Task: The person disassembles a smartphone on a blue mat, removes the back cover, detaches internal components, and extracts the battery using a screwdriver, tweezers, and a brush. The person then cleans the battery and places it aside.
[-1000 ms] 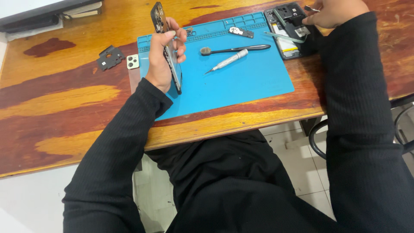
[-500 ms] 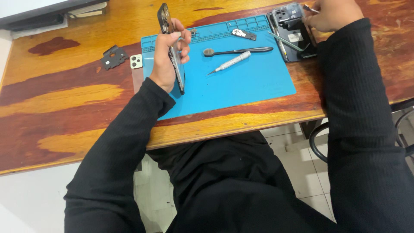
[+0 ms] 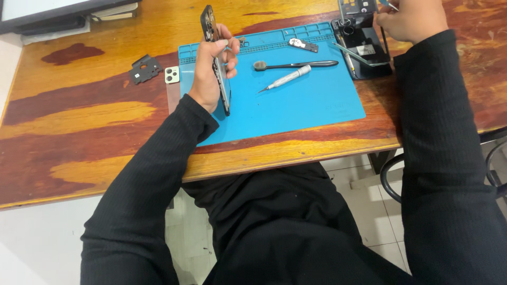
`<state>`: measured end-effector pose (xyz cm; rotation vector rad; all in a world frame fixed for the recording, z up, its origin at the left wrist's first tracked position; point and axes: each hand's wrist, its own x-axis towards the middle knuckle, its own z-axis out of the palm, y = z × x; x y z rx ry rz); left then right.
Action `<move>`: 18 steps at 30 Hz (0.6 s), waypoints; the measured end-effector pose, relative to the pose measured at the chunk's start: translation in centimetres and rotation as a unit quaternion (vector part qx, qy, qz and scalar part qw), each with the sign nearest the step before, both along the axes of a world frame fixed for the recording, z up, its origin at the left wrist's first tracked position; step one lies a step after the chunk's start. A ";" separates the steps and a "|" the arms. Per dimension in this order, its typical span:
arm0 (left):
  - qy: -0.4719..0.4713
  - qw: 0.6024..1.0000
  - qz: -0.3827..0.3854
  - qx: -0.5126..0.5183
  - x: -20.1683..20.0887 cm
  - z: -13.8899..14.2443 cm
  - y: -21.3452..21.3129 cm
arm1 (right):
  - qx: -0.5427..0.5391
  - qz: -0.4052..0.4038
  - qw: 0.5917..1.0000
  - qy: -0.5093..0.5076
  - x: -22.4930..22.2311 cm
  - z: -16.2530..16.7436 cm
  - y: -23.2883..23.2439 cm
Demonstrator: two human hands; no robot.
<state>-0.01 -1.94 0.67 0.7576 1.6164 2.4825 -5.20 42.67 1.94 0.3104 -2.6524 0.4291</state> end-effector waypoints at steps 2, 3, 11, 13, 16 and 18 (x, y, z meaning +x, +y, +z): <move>0.003 1.000 0.002 -0.003 0.0 0.0 0.0 | 0.052 0.051 0.995 0.074 -0.3 -0.3 -0.1; 0.005 1.000 0.003 -0.004 0.0 0.0 0.0 | 0.064 0.032 0.996 0.055 -0.4 -0.5 -0.1; 0.004 1.000 -0.012 0.005 -0.1 0.0 -0.1 | 0.056 -0.024 0.998 -0.013 -0.4 -1.0 -2.2; 0.003 1.000 -0.012 0.005 -0.1 0.0 -0.1 | 0.075 -0.036 0.996 -0.029 -0.3 -0.7 -2.5; 0.005 1.000 -0.007 0.002 0.0 0.0 -0.1 | 0.078 -0.039 0.996 -0.020 -0.2 -0.5 -2.8; 0.001 1.000 -0.006 0.004 0.0 0.0 -0.1 | 0.062 -0.015 0.998 0.004 -0.3 -0.4 -2.9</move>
